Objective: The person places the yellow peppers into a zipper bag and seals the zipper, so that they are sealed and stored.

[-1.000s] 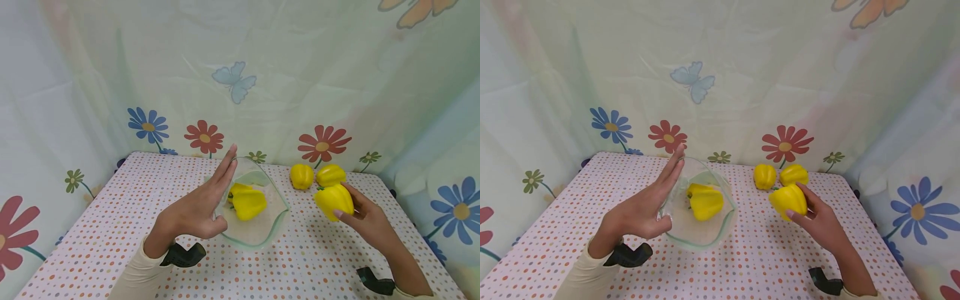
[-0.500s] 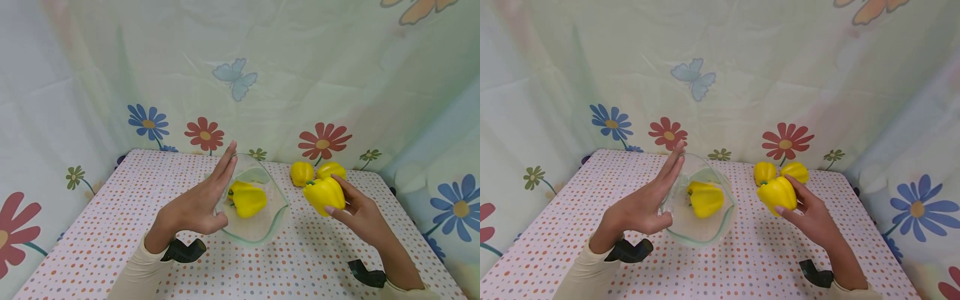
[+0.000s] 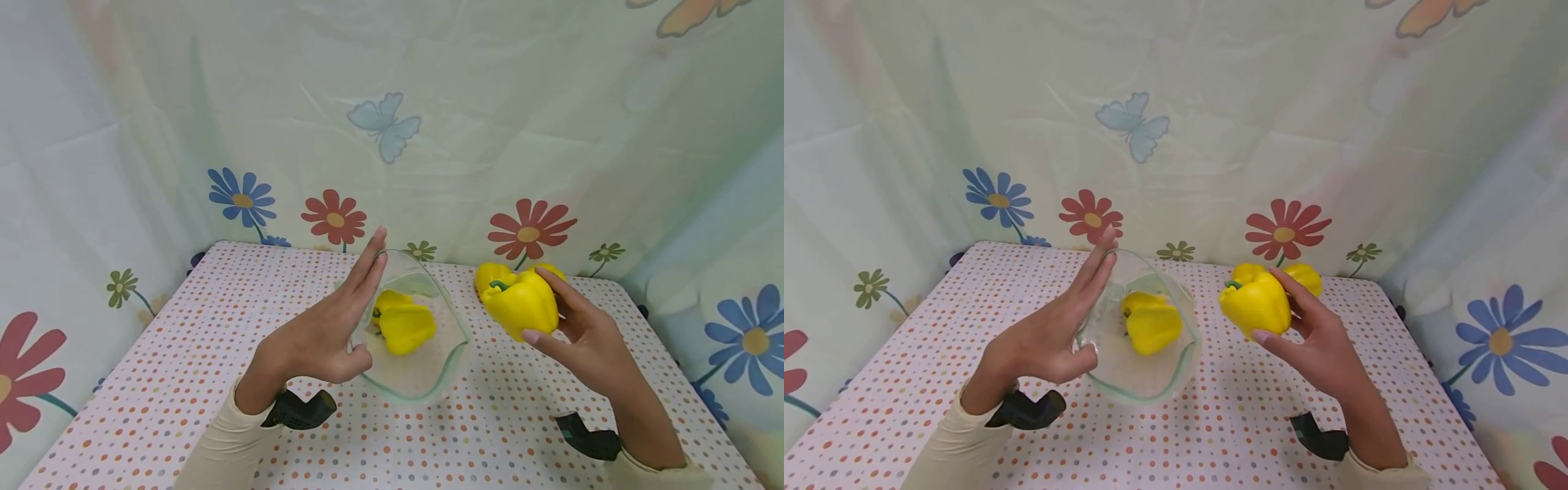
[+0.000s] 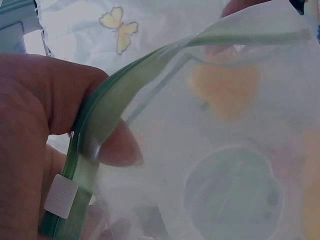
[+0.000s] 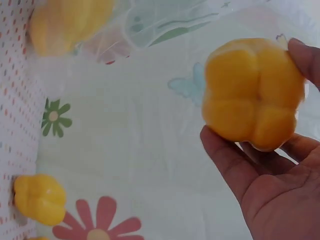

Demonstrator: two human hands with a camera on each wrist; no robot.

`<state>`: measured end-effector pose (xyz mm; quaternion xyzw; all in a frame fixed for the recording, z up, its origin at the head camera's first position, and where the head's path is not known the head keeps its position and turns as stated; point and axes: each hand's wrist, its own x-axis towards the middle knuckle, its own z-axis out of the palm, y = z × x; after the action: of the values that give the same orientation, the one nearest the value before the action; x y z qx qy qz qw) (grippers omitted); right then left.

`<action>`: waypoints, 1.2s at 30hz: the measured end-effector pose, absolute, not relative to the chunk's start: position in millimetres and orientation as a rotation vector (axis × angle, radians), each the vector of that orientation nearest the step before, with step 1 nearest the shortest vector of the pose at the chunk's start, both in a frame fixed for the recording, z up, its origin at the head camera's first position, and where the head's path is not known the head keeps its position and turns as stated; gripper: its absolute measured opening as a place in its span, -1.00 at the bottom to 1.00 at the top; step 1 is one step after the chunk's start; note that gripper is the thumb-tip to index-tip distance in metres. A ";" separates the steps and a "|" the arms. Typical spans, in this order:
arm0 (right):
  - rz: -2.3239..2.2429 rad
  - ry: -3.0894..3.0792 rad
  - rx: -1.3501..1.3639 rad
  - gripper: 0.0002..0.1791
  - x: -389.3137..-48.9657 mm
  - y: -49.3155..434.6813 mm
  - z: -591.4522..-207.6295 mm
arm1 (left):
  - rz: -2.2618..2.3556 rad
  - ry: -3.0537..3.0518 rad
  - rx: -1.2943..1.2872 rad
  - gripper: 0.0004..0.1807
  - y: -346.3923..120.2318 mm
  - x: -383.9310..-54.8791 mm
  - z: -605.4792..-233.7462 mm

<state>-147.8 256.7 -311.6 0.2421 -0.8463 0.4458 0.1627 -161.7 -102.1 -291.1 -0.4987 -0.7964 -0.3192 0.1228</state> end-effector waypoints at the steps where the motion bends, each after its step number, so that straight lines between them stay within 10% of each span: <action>1: 1.279 -2.398 0.707 -0.02 -147.0 254.0 -309.0 | -0.929 -2.320 -1.457 0.20 -102.2 -161.3 -290.9; 36: 1.708 -2.113 1.299 -0.12 -119.5 170.0 -274.7 | -0.929 -2.377 -1.452 0.23 -100.6 -162.1 -292.2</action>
<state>-119.5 170.0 -274.7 0.4305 -0.7002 0.5658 0.0651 -162.1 -100.6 -292.2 -0.4919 -0.8053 -0.3147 0.1024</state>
